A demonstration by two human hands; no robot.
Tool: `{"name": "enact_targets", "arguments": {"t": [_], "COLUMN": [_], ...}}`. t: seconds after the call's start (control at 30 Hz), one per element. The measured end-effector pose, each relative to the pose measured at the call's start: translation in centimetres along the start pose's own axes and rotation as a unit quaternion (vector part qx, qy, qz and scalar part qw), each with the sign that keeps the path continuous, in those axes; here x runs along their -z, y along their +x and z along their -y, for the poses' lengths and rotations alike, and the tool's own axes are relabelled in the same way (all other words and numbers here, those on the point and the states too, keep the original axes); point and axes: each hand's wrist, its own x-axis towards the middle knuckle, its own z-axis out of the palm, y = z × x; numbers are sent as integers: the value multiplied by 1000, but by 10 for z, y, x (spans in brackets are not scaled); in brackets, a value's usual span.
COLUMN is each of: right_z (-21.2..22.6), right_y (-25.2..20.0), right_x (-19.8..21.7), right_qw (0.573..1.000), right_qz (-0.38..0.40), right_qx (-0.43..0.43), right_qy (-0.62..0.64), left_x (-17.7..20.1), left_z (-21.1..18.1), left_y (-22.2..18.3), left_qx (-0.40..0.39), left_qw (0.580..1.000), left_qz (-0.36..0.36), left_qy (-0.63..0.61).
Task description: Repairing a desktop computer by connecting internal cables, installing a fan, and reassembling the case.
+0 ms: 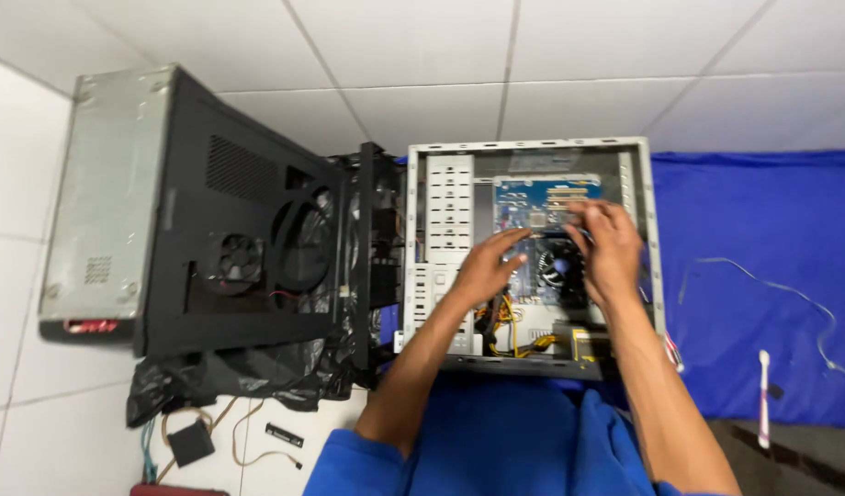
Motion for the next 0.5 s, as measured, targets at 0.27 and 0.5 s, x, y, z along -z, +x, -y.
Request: {"name": "enact_targets", "arguments": {"t": [0.27, 0.5], "right_z": [-49, -152], "right_y": [12, 78], "right_x": [50, 80], "right_qw": [997, 855], "right_qz": [-36, 35], "right_qx": [-68, -44], "right_qy": [-17, -515], "left_x": [136, 192], "left_z": [-3, 77], "left_y": [-49, -104], "left_qx": [72, 428], "left_qw": [892, 869], "left_qz": [-315, -107], "left_qy": [316, 223]}}
